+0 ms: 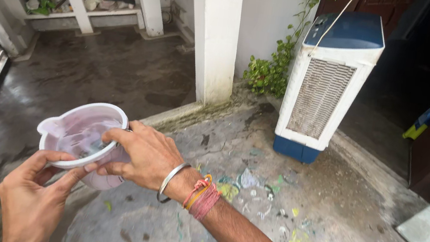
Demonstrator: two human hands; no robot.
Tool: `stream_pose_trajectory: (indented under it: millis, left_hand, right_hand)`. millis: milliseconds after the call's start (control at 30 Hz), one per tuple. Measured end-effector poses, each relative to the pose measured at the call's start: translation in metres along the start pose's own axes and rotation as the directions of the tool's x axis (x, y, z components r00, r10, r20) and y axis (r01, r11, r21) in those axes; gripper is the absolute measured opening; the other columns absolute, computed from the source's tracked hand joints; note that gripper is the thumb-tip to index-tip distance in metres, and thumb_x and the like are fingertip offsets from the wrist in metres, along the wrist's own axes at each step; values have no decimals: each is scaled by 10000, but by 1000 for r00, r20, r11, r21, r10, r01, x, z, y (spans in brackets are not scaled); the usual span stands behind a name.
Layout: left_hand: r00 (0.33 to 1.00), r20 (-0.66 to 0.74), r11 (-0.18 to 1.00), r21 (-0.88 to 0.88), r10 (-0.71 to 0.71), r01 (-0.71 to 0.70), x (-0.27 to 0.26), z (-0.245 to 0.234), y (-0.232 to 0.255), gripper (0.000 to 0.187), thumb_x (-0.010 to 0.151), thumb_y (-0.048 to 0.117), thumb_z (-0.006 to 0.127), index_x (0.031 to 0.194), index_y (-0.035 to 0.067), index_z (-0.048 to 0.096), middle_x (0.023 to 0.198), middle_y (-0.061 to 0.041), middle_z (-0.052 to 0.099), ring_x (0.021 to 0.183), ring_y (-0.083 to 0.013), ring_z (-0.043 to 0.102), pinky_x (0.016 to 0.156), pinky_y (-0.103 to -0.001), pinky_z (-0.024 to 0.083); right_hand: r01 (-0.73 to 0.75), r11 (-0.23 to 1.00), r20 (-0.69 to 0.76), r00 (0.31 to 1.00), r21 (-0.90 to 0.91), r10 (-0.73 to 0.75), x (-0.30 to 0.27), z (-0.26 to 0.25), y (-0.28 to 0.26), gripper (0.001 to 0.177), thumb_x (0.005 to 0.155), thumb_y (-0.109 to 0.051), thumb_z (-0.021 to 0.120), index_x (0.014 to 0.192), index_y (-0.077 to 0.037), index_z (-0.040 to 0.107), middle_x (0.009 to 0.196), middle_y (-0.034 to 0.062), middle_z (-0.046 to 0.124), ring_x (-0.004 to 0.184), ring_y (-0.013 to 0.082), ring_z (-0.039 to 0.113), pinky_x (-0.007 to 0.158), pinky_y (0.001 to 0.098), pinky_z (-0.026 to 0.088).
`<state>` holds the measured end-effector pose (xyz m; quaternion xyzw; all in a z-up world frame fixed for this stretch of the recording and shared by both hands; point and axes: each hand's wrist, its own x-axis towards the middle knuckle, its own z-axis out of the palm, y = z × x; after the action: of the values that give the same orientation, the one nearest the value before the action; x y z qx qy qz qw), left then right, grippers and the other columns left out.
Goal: The person scoops water from a large plastic basin using a small pink mug and pours it onto several potted plants and at the base of trees in a courtyard.
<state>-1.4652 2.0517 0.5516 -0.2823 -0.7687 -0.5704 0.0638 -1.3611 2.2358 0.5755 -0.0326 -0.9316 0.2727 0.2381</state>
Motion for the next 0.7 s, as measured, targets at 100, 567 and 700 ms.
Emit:
stream_pose_trajectory:
  millis: [100, 567, 700]
  left_hand:
    - [989, -3, 988, 49, -145, 145, 64, 56, -11, 234, 802, 57, 861, 991, -12, 741, 900, -110, 761, 844, -157, 686, 718, -295, 524]
    - [985, 169, 995, -89, -27, 42, 324, 281, -105, 290, 758, 37, 856, 1007, -42, 729, 961, -133, 761, 929, -190, 730, 838, -313, 574]
    - [985, 167, 995, -97, 35, -19, 401, 351, -119, 266, 740, 21, 840, 974, -49, 735, 968, -132, 757, 948, -192, 744, 860, -317, 601]
  right_hand:
    - [-58, 998, 21, 998, -33, 58, 53, -16, 60, 659, 724, -589, 776, 1261, -219, 684, 1085, 132, 643, 1073, 331, 656, 878, 470, 530]
    - [-115, 992, -97, 988, 51, 119, 237, -41, 318, 827, 774, -590, 773, 1431, -154, 527, 1244, 202, 657, 1175, 400, 635, 953, 510, 508]
    - [-143, 931, -137, 971, 336, 198, 294, -70, 393, 912, 768, -483, 772, 1494, -77, 397, 1293, 212, 696, 1225, 371, 676, 1010, 456, 531]
